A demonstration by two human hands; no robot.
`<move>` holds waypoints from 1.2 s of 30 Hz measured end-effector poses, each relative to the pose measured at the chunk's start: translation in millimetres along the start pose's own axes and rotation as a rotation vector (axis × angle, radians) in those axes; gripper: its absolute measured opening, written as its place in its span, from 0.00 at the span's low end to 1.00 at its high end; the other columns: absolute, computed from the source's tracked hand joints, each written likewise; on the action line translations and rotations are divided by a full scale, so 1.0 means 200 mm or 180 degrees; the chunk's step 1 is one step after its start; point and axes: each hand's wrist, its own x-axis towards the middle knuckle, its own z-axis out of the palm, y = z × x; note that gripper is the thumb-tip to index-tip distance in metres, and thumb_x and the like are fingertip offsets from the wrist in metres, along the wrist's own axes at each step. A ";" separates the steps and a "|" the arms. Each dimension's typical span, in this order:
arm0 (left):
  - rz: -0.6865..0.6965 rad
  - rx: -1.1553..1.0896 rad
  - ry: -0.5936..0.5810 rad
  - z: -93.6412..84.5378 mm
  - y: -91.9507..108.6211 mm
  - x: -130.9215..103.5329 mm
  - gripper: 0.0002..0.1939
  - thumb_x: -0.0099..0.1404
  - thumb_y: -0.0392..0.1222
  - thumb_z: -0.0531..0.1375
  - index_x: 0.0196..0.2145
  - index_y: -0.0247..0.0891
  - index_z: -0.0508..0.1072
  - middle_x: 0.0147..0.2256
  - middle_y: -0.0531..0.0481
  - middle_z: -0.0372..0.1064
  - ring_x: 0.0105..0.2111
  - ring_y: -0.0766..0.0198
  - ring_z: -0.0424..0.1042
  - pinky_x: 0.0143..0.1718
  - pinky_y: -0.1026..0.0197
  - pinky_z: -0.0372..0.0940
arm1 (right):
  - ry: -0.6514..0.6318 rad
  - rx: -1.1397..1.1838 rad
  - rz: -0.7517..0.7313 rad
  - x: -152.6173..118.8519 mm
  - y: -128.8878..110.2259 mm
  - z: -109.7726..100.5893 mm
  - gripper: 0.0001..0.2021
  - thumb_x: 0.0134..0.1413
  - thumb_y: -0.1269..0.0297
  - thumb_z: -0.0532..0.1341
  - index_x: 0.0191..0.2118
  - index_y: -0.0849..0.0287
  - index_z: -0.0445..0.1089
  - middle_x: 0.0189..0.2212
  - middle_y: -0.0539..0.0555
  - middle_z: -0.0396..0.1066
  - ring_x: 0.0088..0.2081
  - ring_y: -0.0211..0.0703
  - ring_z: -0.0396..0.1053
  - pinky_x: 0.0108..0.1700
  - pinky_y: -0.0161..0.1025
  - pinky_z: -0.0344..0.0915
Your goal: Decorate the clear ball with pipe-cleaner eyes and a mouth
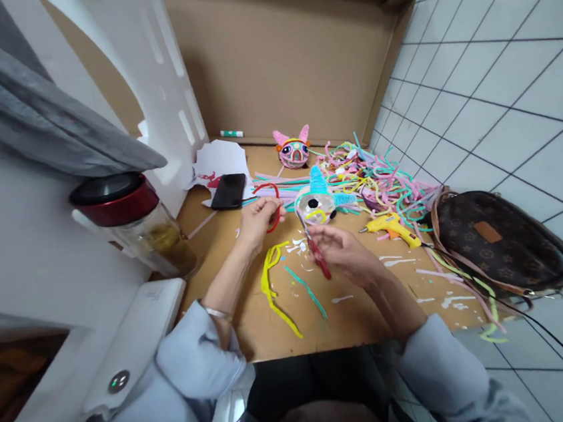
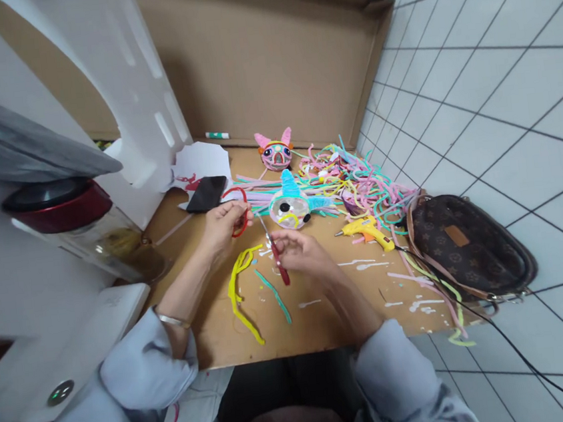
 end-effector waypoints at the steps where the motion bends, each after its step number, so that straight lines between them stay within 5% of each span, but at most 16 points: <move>1: 0.0042 0.0042 -0.0047 -0.01 0.01 0.00 0.11 0.47 0.46 0.66 0.23 0.35 0.73 0.19 0.52 0.69 0.17 0.71 0.64 0.20 0.69 0.53 | -0.0017 0.0049 -0.0084 0.04 -0.01 0.02 0.22 0.31 0.65 0.72 0.39 0.57 0.71 0.27 0.46 0.68 0.26 0.33 0.67 0.30 0.34 0.65; 6: 0.0203 0.0099 -0.0084 -0.05 0.05 0.03 0.09 0.46 0.44 0.64 0.22 0.34 0.74 0.17 0.54 0.66 0.16 0.73 0.61 0.21 0.68 0.53 | 0.0558 -0.0206 -0.0649 0.26 0.00 0.08 0.25 0.26 0.60 0.75 0.38 0.57 0.73 0.23 0.42 0.63 0.24 0.31 0.60 0.27 0.31 0.59; 9: 0.0211 0.0191 -0.0179 -0.07 0.07 0.04 0.09 0.47 0.44 0.63 0.21 0.35 0.74 0.16 0.54 0.65 0.16 0.73 0.59 0.21 0.67 0.52 | 0.0584 -0.0419 -0.0536 0.30 0.07 0.07 0.27 0.32 0.54 0.73 0.42 0.60 0.74 0.20 0.42 0.62 0.21 0.31 0.58 0.24 0.32 0.55; 19: -0.0012 0.0671 -0.0849 -0.07 0.11 -0.01 0.09 0.47 0.44 0.61 0.20 0.35 0.71 0.15 0.55 0.63 0.16 0.73 0.55 0.20 0.67 0.48 | 0.0306 -0.1137 -0.0566 0.22 0.12 0.07 0.21 0.39 0.50 0.70 0.37 0.60 0.73 0.23 0.45 0.63 0.25 0.32 0.59 0.28 0.32 0.57; 36: -0.0326 0.0998 -0.1456 -0.09 0.10 -0.01 0.08 0.46 0.44 0.60 0.21 0.35 0.72 0.15 0.55 0.63 0.16 0.73 0.54 0.21 0.68 0.47 | -0.0130 -0.0632 -0.0494 0.18 0.07 0.11 0.23 0.41 0.45 0.69 0.34 0.63 0.74 0.20 0.46 0.59 0.22 0.31 0.52 0.24 0.32 0.50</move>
